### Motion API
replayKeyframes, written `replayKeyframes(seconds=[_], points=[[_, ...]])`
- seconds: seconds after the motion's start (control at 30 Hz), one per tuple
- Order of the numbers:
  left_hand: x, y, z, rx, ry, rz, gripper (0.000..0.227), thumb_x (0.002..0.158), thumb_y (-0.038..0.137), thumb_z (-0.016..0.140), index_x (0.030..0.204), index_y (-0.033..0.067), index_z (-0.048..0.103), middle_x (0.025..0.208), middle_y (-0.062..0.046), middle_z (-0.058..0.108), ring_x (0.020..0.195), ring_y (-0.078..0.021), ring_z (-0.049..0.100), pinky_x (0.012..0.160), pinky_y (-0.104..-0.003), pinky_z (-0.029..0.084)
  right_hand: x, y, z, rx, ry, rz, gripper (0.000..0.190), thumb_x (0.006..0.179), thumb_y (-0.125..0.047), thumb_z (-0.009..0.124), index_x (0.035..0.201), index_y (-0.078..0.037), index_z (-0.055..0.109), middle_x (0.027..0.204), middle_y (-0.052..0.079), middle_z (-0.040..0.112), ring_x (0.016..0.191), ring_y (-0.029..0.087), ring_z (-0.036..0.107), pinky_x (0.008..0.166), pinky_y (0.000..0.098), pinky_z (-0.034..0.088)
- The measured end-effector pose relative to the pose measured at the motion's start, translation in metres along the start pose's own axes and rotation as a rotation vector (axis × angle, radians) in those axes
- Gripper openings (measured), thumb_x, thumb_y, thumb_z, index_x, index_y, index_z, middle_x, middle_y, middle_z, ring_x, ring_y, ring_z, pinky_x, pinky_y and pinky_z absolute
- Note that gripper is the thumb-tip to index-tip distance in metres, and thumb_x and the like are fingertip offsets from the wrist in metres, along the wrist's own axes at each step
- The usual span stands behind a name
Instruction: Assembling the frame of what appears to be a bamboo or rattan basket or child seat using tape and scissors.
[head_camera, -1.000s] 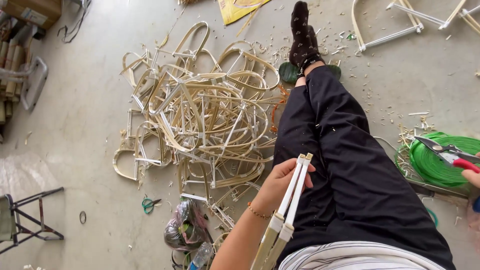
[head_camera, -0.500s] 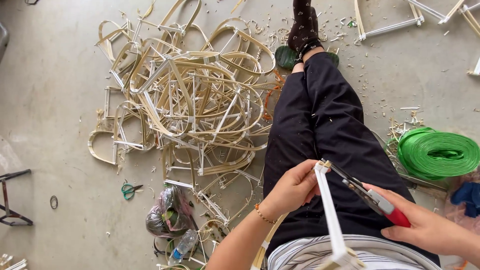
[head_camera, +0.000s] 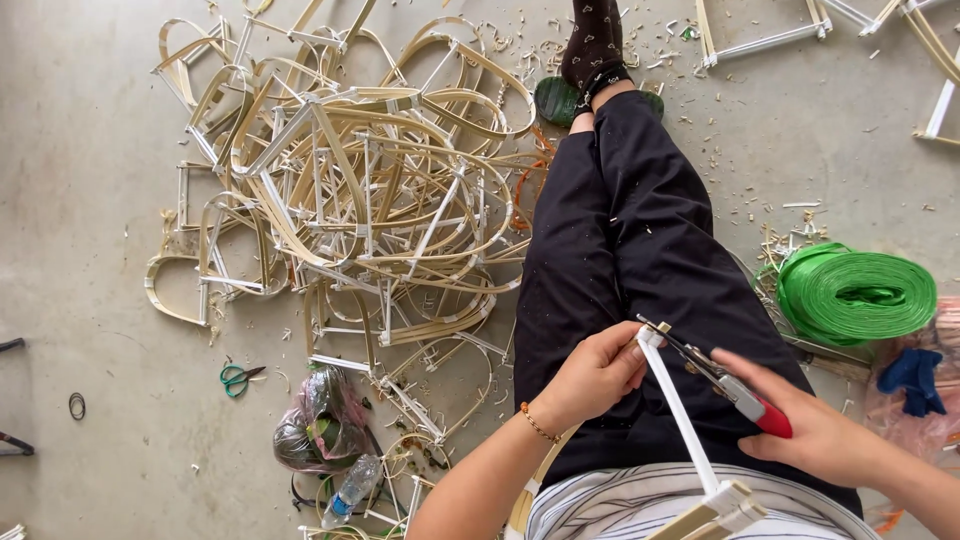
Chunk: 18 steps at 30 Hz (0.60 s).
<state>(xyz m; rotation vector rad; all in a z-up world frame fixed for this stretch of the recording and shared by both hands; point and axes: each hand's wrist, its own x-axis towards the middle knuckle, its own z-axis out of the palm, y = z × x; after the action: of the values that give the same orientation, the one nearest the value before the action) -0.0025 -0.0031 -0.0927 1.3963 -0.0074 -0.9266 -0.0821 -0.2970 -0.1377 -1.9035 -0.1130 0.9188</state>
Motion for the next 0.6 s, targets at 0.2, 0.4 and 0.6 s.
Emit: replayKeyframes(seconds=[0.2,0.4,0.6], points=[[0.005,-0.012,-0.010,-0.112,-0.016,-0.108,0.021,0.112,0.021,0.049,0.120,0.0085,0.063,0.068,0.006,0.045,0.056,-0.0026,0.037,0.048,-0.020,0.031,0.029,0.012,0.011,-0.015,0.045,0.124,0.076,0.073,-0.022,0.085,0.142,-0.019,0.053,0.106,0.005,0.074,0.099,0.019,0.069,0.090,0.0334,0.054],[0.006,0.004,-0.033,-0.230,0.021,-0.041,0.023,0.110,0.016,0.050,0.126,0.0090,0.065,0.068,0.006,0.047,0.055,-0.0025,0.037,0.048,-0.019,0.030,0.050,0.068,0.023,-0.049,0.256,0.163,0.036,0.086,-0.019,0.079,0.118,-0.009,0.068,0.095,0.010,0.067,0.084,0.018,0.068,0.080,0.0322,0.060],[0.024,0.004,-0.093,0.439,0.624,0.368,0.039,0.105,0.007,0.051,0.143,0.0070,0.060,0.095,0.001,0.064,0.080,-0.0103,0.060,0.074,-0.025,0.051,0.054,-0.002,0.011,0.763,0.210,-0.022,0.060,0.076,-0.009,0.071,0.134,-0.010,0.054,0.103,0.004,0.067,0.086,0.015,0.066,0.079,0.0323,0.054]])
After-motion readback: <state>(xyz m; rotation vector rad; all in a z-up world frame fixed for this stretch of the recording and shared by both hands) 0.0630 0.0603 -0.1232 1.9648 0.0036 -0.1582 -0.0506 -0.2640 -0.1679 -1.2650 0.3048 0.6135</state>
